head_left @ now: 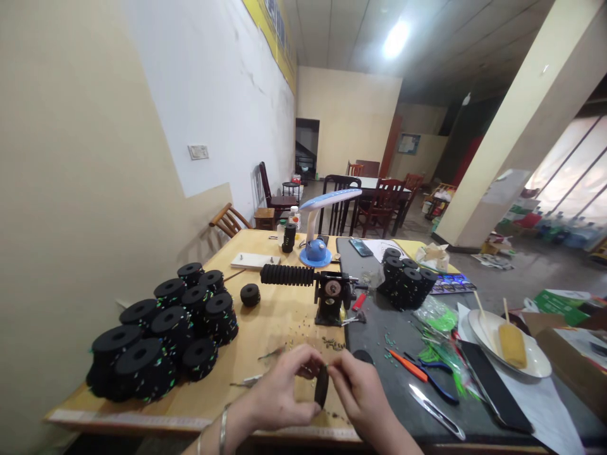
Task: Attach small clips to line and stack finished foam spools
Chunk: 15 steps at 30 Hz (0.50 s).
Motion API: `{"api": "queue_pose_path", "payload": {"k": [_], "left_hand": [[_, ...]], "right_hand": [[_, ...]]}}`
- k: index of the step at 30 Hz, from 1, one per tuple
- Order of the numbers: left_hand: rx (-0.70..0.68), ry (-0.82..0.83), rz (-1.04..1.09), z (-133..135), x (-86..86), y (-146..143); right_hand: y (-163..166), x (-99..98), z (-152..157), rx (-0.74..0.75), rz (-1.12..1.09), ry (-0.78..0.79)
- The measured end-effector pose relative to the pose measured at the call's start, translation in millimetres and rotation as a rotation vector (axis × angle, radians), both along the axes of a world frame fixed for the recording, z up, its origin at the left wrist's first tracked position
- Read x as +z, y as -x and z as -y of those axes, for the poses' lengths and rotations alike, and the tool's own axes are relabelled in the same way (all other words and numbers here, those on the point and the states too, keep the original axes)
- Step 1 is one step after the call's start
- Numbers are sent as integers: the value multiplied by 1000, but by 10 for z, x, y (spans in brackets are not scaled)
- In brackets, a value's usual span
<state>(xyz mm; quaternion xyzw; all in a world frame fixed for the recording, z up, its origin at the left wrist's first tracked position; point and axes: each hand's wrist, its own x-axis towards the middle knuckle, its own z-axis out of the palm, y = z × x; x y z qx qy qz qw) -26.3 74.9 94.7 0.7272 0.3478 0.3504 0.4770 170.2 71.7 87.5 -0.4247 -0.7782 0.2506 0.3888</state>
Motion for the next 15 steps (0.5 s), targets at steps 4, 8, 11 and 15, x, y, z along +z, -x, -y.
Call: {"api": "queue_pose_path", "payload": {"k": [4,8,11,15], "left_hand": [[-83,163,279,30,-69,-10],[64,230,432,-38,-160,-41],[158,129,243,-95,-148,-43],[94,-39,-53,-57,-51,-18]], "right_hand": [[29,-216,-99,28,-218,304],[80,-364,111,102,-210,419],[53,-212,219,130,-96,315],[-35,10,48,70,-114,207]]}}
